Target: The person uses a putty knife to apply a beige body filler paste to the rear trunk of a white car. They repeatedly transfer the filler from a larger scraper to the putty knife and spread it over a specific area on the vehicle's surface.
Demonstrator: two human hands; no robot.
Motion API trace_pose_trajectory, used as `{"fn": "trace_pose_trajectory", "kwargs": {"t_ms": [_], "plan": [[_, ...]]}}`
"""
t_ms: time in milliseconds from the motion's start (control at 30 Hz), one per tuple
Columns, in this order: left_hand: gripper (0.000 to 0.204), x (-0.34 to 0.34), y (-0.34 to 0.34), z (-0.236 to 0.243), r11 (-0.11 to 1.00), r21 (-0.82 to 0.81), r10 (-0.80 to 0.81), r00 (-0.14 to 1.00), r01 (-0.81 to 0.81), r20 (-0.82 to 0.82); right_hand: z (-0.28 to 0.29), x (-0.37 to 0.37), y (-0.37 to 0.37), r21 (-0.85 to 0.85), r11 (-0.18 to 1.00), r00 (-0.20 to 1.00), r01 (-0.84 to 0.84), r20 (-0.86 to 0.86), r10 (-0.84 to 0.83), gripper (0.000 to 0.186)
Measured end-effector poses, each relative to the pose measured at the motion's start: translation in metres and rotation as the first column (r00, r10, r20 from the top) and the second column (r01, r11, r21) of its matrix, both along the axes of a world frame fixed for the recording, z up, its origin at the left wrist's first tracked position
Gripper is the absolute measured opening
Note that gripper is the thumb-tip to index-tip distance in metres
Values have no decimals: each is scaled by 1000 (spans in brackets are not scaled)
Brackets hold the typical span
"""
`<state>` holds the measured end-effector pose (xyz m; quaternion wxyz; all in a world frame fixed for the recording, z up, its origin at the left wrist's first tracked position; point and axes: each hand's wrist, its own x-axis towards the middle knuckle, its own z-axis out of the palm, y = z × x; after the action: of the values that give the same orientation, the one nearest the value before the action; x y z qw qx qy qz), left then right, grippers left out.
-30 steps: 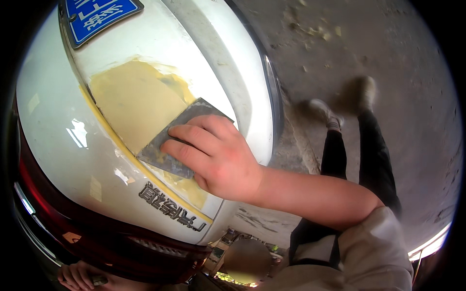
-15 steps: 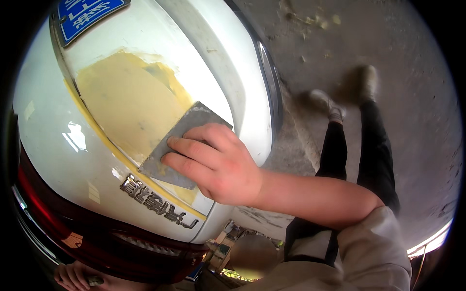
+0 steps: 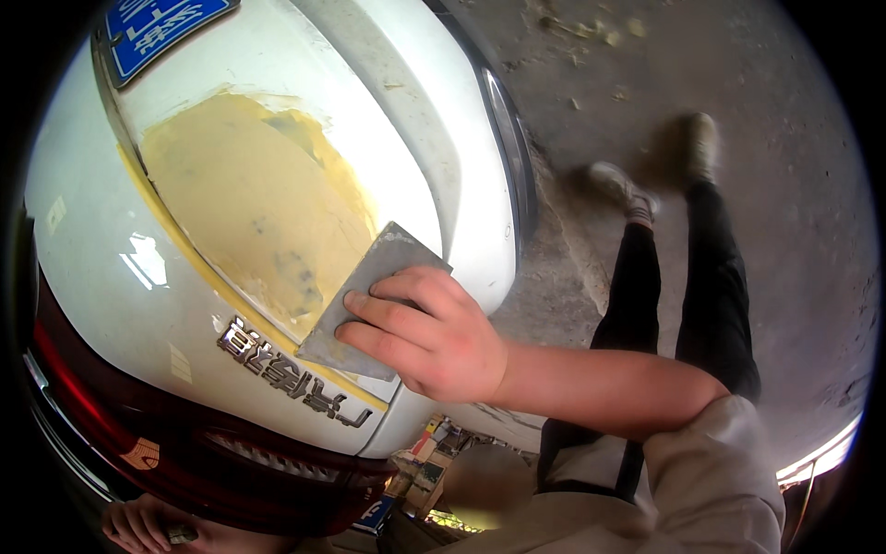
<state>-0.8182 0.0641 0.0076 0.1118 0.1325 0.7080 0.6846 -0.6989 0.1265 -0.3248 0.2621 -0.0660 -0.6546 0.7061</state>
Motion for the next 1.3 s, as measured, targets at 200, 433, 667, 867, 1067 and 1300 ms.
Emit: {"fn": "trace_pose_trajectory", "kwargs": {"t_ms": [200, 433, 667, 867, 1067, 1300], "plan": [[42, -3, -7, 9, 998, -34, -54, 998, 55, 40, 2, 13, -7, -15, 1000, 1000, -14, 25, 15, 37], [40, 2, 5, 9, 997, 71, 8, 997, -13, 72, -2, 39, 3, 33, 990, 991, -137, 2, 137, 41], [22, -4, -36, 42, 978, -207, -47, 994, 26, -97, 15, 44, 76, -50, 999, 992, -5, 124, 12, 44], [34, 42, 0, 31, 853, -520, 86, 994, -41, 63, 100, 19, 132, -401, 907, 992, 129, 52, -118, 30], [30, 31, 9, 33, 540, -490, -405, 721, 685, 562, 184, 23, 162, -72, 981, 932, 183, -303, -196, 32], [39, 34, 6, 36, 518, -472, -501, 700, 713, 509, 224, 31, 170, 277, 960, 880, -45, -443, 169, 43]]}}
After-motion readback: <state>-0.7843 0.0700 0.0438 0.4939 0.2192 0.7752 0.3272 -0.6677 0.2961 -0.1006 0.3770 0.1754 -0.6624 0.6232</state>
